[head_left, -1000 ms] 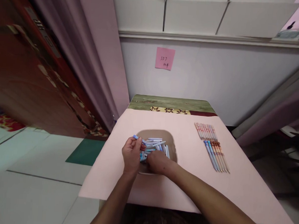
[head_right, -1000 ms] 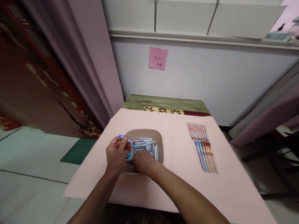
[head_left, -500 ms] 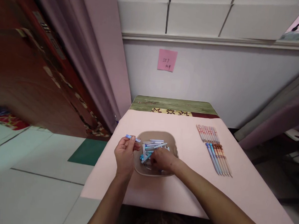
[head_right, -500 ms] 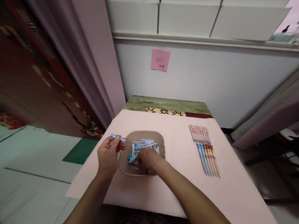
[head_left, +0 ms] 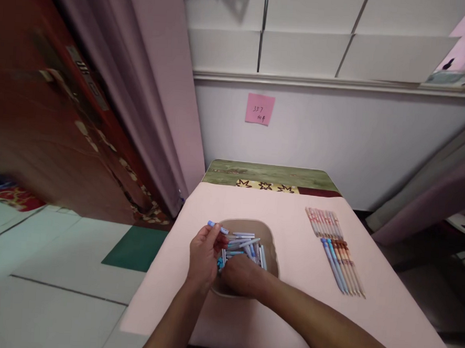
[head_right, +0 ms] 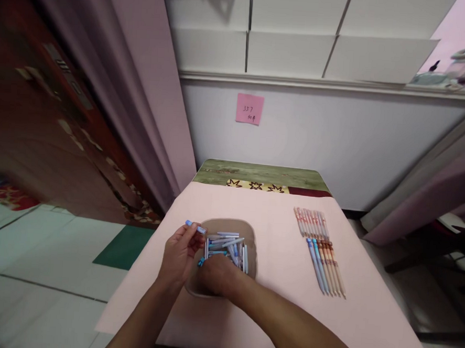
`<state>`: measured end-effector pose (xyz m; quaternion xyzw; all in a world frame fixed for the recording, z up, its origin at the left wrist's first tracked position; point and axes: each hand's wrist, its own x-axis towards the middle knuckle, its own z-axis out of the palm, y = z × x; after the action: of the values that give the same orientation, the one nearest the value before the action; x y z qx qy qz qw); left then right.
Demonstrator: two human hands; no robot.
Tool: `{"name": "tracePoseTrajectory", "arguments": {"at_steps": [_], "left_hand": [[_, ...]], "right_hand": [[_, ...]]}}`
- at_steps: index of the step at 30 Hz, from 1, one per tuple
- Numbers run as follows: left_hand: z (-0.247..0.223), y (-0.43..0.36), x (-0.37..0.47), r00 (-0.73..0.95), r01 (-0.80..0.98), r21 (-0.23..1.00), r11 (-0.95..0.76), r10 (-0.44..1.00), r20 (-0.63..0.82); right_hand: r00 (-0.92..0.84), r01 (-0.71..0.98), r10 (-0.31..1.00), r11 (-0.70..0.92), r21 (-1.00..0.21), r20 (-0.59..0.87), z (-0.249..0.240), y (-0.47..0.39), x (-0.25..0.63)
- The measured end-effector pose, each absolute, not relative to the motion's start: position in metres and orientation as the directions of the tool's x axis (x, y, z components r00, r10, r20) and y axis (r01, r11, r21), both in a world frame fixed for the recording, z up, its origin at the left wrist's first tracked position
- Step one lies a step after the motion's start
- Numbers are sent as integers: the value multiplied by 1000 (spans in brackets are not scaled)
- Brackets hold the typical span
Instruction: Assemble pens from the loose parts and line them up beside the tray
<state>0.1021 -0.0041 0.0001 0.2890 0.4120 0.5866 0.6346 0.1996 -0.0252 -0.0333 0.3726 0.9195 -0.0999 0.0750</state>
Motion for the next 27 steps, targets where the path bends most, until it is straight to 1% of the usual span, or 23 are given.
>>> {"name": "tracePoseTrajectory", "arguments": {"at_steps": [3, 5, 6, 7, 9, 11, 13, 16, 20, 23, 27], "left_hand": [[4, -1, 104, 52, -565, 790, 238, 966, -253], [7, 1, 102, 96, -608, 731, 308, 943, -318], [7, 2, 101, 126, -635, 687, 353, 925, -358], [7, 4, 100, 163, -661, 633, 403, 900, -404], [7, 6, 98, 230, -702, 522, 485, 848, -478], [5, 6, 100, 282, -718, 448, 533, 811, -512], [4, 5, 105, 327, -710, 416, 568, 789, -520], [4, 0, 118, 353, -673, 424, 605, 768, -535], [6, -10, 132, 251, -650, 534, 540, 816, -520], [8, -14, 135, 190, -635, 612, 472, 863, -468], [9, -15, 133, 144, -610, 674, 417, 894, -424]], "right_hand": [[-756, 653, 630, 747, -129, -175, -32, -18, 203], [-732, 681, 664, 709, -183, -151, -28, -13, 213], [-699, 711, 701, 663, -232, -140, -25, -12, 221], [-638, 757, 759, 585, -293, -132, -21, -13, 230], [-496, 783, 868, 428, -451, -38, -12, -15, 248], [-356, 727, 934, 291, -622, 20, 1, -21, 263], [-235, 622, 971, 189, -760, 49, 14, -28, 272], [-94, 495, 993, 103, -863, 64, 30, -36, 274], [9, 443, 997, 63, -894, 75, 32, -38, 269], [41, 415, 996, 54, -908, 78, 25, -38, 268], [28, 394, 998, 39, -918, 55, 19, -39, 269]]}}
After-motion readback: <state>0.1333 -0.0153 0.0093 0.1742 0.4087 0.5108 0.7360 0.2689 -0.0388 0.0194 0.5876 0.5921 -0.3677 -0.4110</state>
